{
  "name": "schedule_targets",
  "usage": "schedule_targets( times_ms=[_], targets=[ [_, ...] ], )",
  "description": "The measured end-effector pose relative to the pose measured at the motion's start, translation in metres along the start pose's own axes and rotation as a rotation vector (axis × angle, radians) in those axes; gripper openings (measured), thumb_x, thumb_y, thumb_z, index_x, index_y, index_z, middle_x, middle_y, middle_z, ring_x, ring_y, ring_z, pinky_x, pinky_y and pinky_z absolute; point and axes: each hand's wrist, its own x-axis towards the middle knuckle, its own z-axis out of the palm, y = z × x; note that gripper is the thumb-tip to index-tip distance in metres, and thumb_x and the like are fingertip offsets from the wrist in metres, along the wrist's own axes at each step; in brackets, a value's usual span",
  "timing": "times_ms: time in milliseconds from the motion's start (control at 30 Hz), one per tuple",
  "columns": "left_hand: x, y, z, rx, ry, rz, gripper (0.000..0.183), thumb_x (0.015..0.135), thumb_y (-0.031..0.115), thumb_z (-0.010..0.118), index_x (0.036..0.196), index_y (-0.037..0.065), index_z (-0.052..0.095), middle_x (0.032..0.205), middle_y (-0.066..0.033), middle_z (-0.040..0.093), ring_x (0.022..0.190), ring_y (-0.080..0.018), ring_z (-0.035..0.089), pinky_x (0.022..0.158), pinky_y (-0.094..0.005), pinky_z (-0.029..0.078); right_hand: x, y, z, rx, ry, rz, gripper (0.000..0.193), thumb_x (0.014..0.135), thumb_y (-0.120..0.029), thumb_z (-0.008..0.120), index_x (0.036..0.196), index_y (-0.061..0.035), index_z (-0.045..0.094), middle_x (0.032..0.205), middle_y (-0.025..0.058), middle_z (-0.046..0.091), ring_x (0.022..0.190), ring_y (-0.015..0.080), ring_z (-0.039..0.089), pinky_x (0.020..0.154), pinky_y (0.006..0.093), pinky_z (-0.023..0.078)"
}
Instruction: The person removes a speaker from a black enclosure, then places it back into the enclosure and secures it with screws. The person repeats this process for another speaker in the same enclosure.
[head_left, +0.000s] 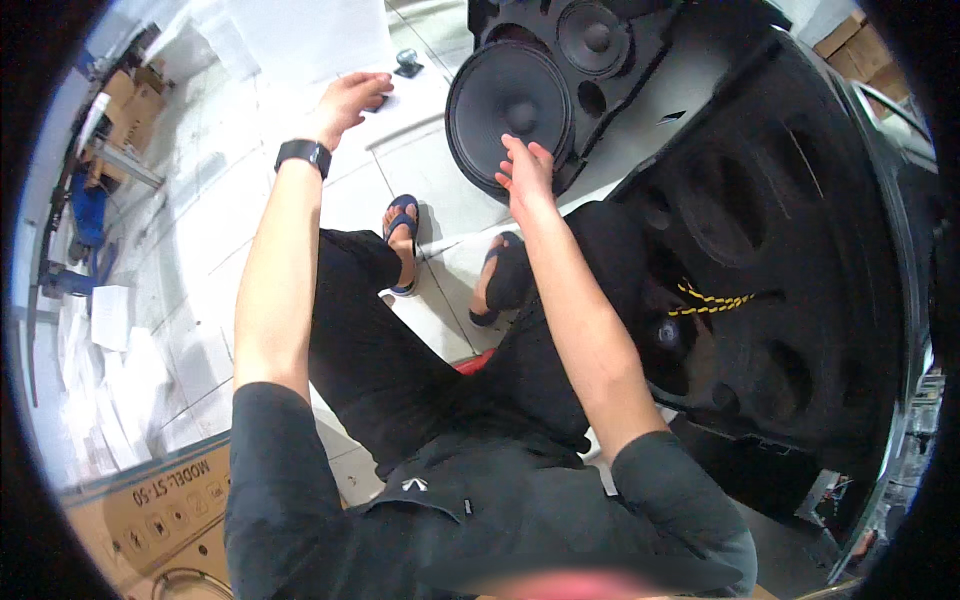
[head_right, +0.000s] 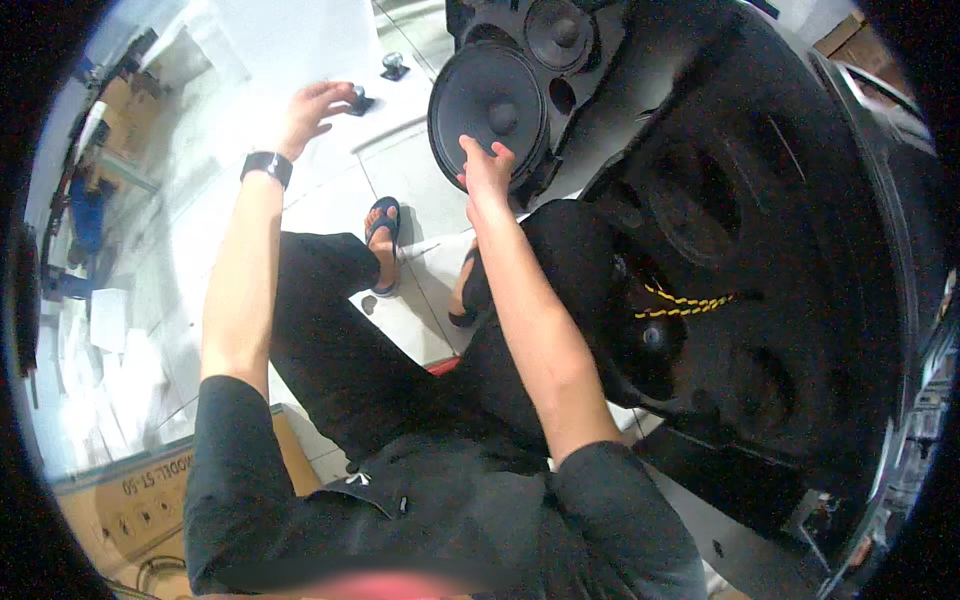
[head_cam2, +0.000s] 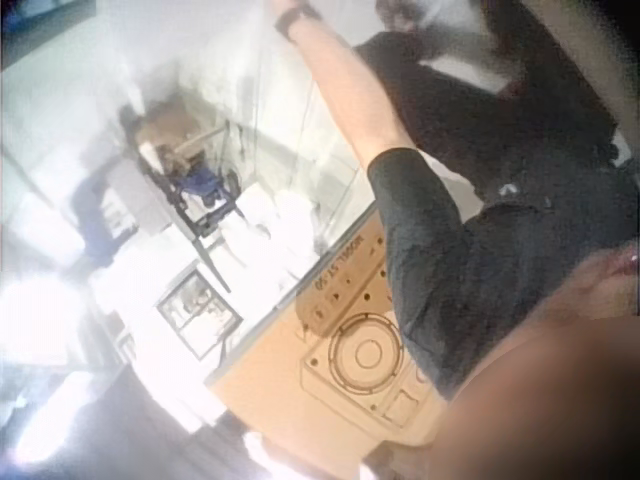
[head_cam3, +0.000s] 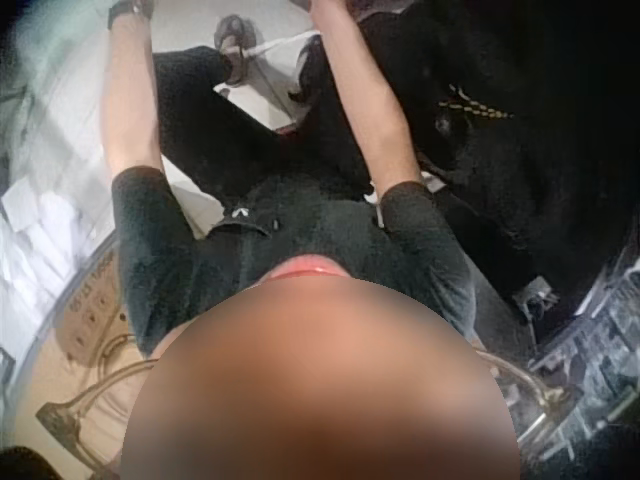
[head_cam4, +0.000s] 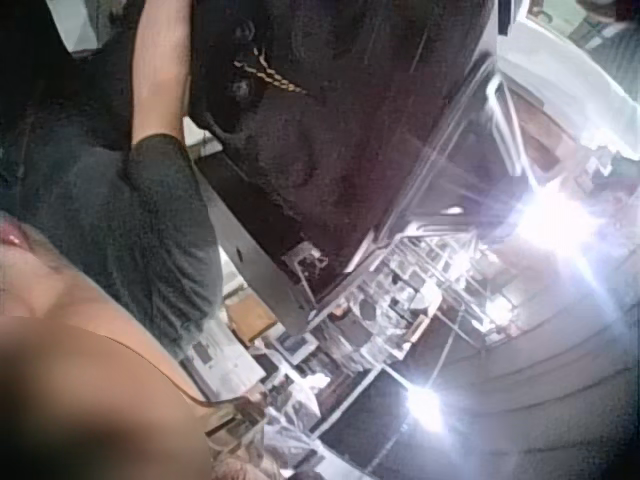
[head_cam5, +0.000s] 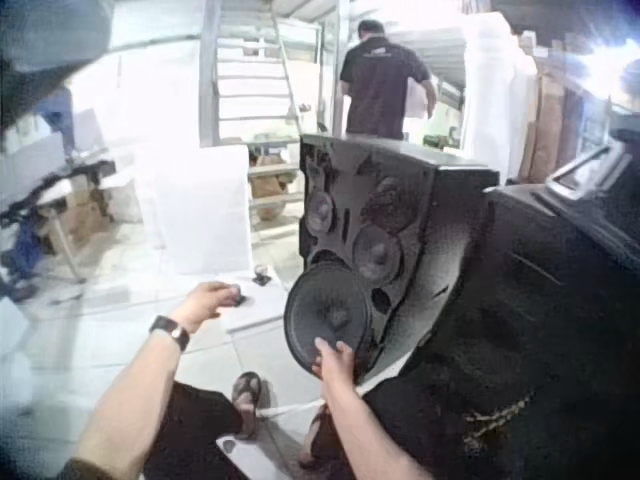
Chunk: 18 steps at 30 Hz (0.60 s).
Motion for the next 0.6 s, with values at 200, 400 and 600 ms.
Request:
schedule_targets(
  times_ms=[200,400,600],
  targets=[
    [0.097,-0.051,0.008,-0.320,-0.043,-0.147,0.045,0.094,0.037,0.058,0.133,0.015,0.057,0.133,-0.0010,0.061,0.125,-0.0197,0.053,0.103,-0.0412,0.039,0.117,0.084,0.004,-0.419,0.532,0.010,0.078,0.071,-0.033,0.077,0.123,0.0065,0.036,0.123,0.0267,0.050,0.106,0.0394,0.056,0.094,0.0522,0.045],
    [0.167,-0.053,0.006,-0.187,-0.005,-0.243,0.039,0.097,0.033,0.054,0.131,0.016,0.059,0.133,-0.0031,0.060,0.123,-0.0210,0.054,0.102,-0.0413,0.040,0.159,0.110,0.016,-0.647,0.781,0.052,0.088,0.073,-0.036,0.078,0.133,0.0056,0.029,0.128,0.0255,0.038,0.118,0.0432,0.041,0.100,0.0560,0.038],
    [0.267,-0.065,0.024,-0.010,0.138,-0.043,0.034,0.086,0.033,0.068,0.109,0.009,0.073,0.080,0.0002,0.064,0.070,-0.0119,0.051,0.054,-0.0297,0.036,0.179,0.118,0.011,-0.673,0.746,0.246,0.107,0.078,-0.056,0.064,0.147,0.0103,0.017,0.139,0.0255,0.031,0.125,0.0408,0.034,0.112,0.0468,0.023]
  ],
)
